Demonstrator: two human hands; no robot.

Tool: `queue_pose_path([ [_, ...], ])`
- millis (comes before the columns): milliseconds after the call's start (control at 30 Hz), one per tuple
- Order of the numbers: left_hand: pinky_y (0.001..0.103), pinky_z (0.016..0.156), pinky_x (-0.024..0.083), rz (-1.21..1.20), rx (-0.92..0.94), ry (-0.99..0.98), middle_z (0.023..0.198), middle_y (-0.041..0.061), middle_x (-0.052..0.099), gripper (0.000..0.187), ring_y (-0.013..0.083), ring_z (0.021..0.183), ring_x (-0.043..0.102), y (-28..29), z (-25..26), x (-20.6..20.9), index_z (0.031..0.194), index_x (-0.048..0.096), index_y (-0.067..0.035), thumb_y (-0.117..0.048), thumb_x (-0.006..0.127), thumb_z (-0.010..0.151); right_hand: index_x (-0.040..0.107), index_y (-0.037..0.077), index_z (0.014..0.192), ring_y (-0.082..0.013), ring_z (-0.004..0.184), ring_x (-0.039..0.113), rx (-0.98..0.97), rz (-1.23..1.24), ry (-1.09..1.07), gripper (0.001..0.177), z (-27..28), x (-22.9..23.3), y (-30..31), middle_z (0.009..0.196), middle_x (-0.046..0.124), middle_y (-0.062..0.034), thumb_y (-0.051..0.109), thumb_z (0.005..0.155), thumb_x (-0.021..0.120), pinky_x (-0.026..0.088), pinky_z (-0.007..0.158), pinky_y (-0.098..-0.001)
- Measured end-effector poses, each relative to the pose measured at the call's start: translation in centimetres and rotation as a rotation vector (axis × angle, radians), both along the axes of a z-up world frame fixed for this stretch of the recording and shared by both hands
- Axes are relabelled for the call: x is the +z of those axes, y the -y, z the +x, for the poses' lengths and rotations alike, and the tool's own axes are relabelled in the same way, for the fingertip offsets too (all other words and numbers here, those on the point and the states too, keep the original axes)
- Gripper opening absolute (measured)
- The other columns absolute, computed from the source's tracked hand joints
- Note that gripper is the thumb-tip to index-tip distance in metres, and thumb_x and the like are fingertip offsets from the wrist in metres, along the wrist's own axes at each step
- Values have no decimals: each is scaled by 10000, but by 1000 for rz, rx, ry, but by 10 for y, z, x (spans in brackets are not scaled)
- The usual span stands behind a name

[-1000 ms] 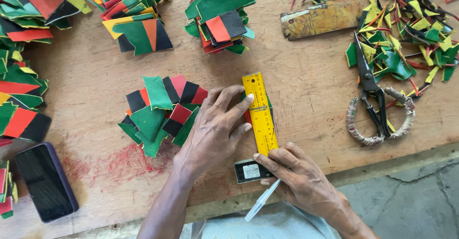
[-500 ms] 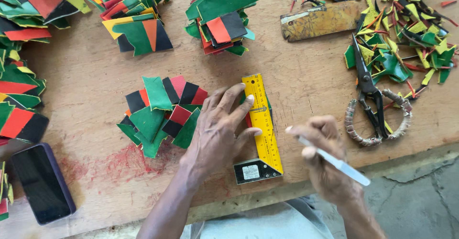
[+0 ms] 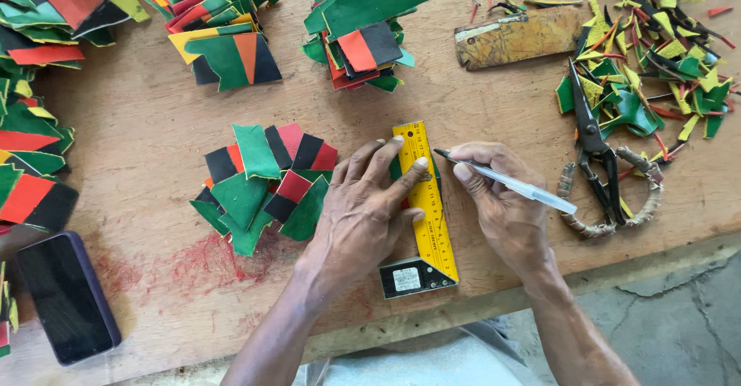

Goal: The person measures and marks small, multi-colored rectangular pieces of material using a yellow set square and a white pen. They then use a utility knife to cut along the marked lines on a wooden workbench.

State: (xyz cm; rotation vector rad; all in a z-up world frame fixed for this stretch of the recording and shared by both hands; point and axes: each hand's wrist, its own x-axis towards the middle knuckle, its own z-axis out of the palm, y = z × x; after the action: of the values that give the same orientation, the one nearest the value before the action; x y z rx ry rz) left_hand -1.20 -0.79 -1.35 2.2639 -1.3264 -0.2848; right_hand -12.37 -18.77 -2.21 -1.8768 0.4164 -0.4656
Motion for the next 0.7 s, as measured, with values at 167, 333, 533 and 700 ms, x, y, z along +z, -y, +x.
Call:
queue_pose_path([
  [167, 530, 1140, 313, -12, 0, -2, 1488, 188, 468, 567, 396, 1406, 391, 0, 0, 0, 1378, 646, -163, -375, 738, 860, 721, 55, 1122, -54, 906, 611, 10, -53, -21, 129, 0, 1, 0, 1081, 713, -17, 96, 1001, 707, 510, 764, -204],
  [333, 530, 1137, 313, -24, -2, 1, 1477, 190, 475, 575, 397, 1399, 395, 0, 1, 0, 1377, 649, -154, -365, 746, 851, 725, 62, 1102, -56, 897, 623, 10, -84, -56, 122, -1, 6, 0, 1093, 729, -19, 98, 987, 708, 499, 716, -204],
  [533, 528, 1140, 312, -23, -1, -11, 1484, 181, 472, 573, 394, 1404, 390, 0, 1, 2, 1367, 654, -154, -358, 756, 842, 728, 61, 1103, -57, 883, 608, 9, -66, -35, 115, -1, 4, -1, 1086, 726, -19, 97, 996, 706, 484, 713, -205],
  [700, 525, 1143, 312, -26, -1, -13, 1490, 169, 471, 574, 386, 1410, 389, 0, 1, 2, 1368, 655, -157, -356, 757, 840, 723, 50, 1100, -58, 910, 613, 15, -83, -26, 107, -1, 4, -1, 1084, 720, -19, 90, 1002, 703, 493, 746, -205],
])
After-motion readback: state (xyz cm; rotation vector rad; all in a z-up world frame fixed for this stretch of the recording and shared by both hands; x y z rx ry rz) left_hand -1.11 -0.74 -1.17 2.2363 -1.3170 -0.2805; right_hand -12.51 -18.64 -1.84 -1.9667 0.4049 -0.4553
